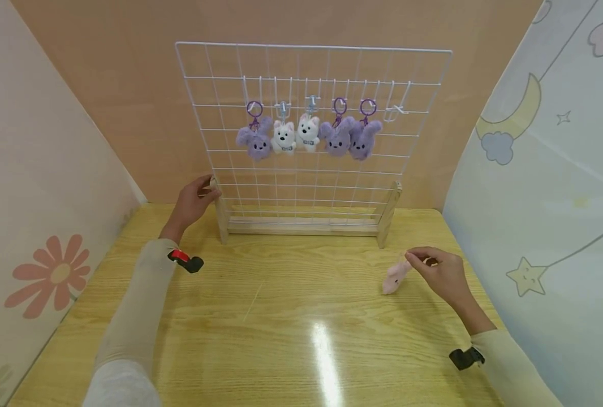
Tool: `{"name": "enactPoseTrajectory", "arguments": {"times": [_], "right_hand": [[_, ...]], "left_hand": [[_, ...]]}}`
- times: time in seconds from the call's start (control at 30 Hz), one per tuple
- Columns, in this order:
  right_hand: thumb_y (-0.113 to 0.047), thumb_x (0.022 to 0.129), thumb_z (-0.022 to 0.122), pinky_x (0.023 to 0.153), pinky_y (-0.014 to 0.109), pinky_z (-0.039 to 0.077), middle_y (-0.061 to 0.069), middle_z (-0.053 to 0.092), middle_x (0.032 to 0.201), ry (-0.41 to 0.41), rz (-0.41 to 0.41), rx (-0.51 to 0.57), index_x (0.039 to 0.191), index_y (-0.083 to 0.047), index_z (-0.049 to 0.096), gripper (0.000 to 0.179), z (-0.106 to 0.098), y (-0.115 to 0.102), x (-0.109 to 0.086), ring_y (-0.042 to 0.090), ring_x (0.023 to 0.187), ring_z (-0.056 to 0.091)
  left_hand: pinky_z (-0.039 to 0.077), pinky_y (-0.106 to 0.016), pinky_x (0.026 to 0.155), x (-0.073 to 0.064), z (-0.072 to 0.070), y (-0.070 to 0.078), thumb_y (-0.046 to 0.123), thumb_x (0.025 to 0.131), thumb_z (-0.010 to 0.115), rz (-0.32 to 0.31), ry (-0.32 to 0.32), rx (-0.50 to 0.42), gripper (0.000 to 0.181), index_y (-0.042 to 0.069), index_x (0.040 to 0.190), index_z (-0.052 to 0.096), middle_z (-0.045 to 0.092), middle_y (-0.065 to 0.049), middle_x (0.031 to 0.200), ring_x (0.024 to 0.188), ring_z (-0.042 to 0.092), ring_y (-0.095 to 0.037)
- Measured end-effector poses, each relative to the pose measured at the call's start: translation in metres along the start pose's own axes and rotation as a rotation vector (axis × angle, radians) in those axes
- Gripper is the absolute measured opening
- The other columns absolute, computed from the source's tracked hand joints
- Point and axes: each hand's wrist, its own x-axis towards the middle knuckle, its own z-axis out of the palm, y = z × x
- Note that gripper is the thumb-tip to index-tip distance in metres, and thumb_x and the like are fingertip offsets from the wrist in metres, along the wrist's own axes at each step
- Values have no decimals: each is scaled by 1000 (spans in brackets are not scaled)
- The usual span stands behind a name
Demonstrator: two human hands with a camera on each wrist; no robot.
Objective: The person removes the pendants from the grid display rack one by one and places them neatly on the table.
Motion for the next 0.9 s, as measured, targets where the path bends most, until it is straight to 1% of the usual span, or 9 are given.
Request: {"name": "enactPoseTrajectory", "arguments": {"times": [0.17,0.37,0.67,0.9], "right_hand": [[-8,89,80,65,7,47,7,77,85,-7,7,5,96,-7,81,7,6,2,5,-9,73,60],[-8,90,80,65,6,46,6,76,82,-5,10,5,94,-8,82,5,16,7,11,-8,71,60],[-16,92,78,66,4,46,4,78,86,-42,28,-38,98,-8,81,10,32,16,18,-7,75,60],[-18,93,78,65,5,47,4,78,87,-63,32,-31,97,-10,82,10,43,18,20,-1,74,64]], "left_hand": [[48,-60,104,1,0,1,27,106,58,-14,-3,-5,61,3,158,36,49,-25,150,134,52,-44],[48,-59,104,0,-1,1,28,106,59,-25,-4,-11,63,4,159,35,49,-25,150,135,52,-43],[48,-61,103,0,0,1,28,106,59,-1,0,-1,63,2,158,34,50,-27,148,133,53,-45],[49,-60,102,1,0,1,28,106,59,-3,2,-3,63,1,158,36,51,-27,148,132,53,-44]]}}
